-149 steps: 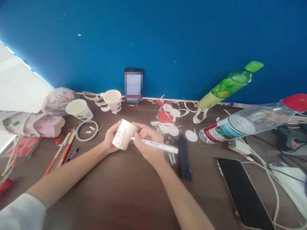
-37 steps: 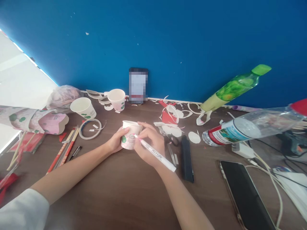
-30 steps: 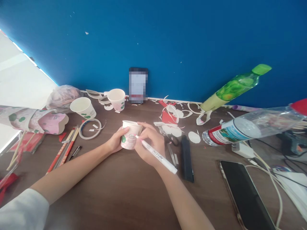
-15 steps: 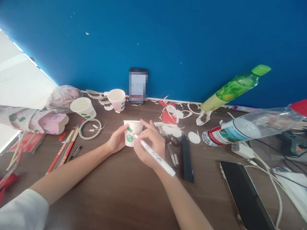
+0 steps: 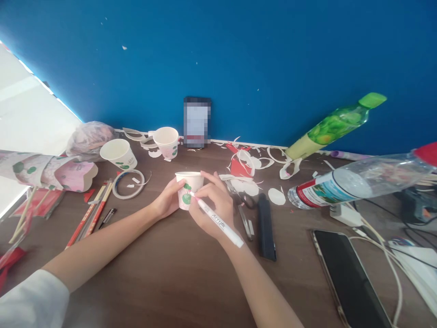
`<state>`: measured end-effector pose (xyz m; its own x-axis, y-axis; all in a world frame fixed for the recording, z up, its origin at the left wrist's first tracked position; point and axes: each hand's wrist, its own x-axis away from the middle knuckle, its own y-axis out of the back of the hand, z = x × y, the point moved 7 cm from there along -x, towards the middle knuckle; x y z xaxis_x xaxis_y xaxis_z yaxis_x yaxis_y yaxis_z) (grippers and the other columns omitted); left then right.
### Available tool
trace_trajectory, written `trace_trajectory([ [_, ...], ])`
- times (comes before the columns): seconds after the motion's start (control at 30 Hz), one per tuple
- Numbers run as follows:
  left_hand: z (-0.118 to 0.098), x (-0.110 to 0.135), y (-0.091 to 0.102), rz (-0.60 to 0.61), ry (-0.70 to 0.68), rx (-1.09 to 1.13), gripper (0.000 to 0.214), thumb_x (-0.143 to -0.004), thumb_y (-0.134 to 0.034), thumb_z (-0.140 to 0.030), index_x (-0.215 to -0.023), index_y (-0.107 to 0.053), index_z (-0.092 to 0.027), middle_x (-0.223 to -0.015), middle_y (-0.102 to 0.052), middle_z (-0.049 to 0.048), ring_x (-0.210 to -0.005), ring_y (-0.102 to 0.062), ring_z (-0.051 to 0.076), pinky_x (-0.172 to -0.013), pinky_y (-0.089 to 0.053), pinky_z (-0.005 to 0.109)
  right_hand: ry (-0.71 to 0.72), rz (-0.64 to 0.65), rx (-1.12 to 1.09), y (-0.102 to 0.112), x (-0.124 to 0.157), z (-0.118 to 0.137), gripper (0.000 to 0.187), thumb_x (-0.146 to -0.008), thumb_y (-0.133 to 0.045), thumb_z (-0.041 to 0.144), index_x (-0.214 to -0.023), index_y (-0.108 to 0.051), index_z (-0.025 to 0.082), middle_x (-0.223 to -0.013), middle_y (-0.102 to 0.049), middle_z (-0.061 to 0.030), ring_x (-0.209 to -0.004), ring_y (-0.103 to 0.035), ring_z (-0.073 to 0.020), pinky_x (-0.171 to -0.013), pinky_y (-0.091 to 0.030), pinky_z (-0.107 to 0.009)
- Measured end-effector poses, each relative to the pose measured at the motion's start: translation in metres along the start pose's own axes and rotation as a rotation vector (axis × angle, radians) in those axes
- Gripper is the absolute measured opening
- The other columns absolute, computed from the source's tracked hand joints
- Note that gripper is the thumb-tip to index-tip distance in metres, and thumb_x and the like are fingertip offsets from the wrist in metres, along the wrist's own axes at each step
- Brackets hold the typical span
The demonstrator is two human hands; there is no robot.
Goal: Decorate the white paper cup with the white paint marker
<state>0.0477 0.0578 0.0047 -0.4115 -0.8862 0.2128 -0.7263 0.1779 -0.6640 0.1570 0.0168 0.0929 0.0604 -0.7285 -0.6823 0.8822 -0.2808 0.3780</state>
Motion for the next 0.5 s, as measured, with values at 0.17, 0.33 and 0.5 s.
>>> trace_trajectory([
  [0.17, -0.001, 0.0006, -0.001, -0.002, 0.001, 0.008, 0.052, -0.068, -0.076, -0.042, -0.107, -0.055, -0.015, -0.093, -0.071, 0.0079, -0.085, -0.068, 0.023, -0.081, -0.047, 0.035, -0.017, -0.025, -0.01, 0.0009, -0.0006, -0.0014, 0.017, -0.071, -0.063, 0.01, -0.069, -0.054, 0.024, -0.061, -0.063, 0.0021, -0.103, -0.069, -0.0284, -0.102, -0.045, -0.058],
  [0.33, -0.0014, 0.0003, -0.0015, 0.008, 0.008, 0.007, 0.051, -0.068, -0.076, -0.041, -0.107, -0.057, -0.014, -0.095, -0.071, 0.0089, -0.091, -0.067, 0.025, -0.085, -0.047, 0.037, -0.035, -0.028, -0.029, 0.0024, -0.0011, -0.0023, 0.018, -0.071, -0.064, 0.01, -0.069, -0.054, 0.025, -0.061, -0.063, 0.0025, -0.1, -0.07, -0.0279, -0.1, -0.047, -0.057],
  [0.5, -0.0018, 0.0001, -0.0017, 0.011, 0.002, 0.022, 0.049, -0.068, -0.076, -0.04, -0.105, -0.059, -0.014, -0.095, -0.072, 0.0096, -0.094, -0.067, 0.027, -0.087, -0.047, 0.039, -0.038, -0.034, -0.045, 0.0037, -0.0025, -0.0022, 0.019, -0.07, -0.062, 0.009, -0.068, -0.053, 0.025, -0.06, -0.061, 0.003, -0.099, -0.07, -0.028, -0.1, -0.047, -0.057],
])
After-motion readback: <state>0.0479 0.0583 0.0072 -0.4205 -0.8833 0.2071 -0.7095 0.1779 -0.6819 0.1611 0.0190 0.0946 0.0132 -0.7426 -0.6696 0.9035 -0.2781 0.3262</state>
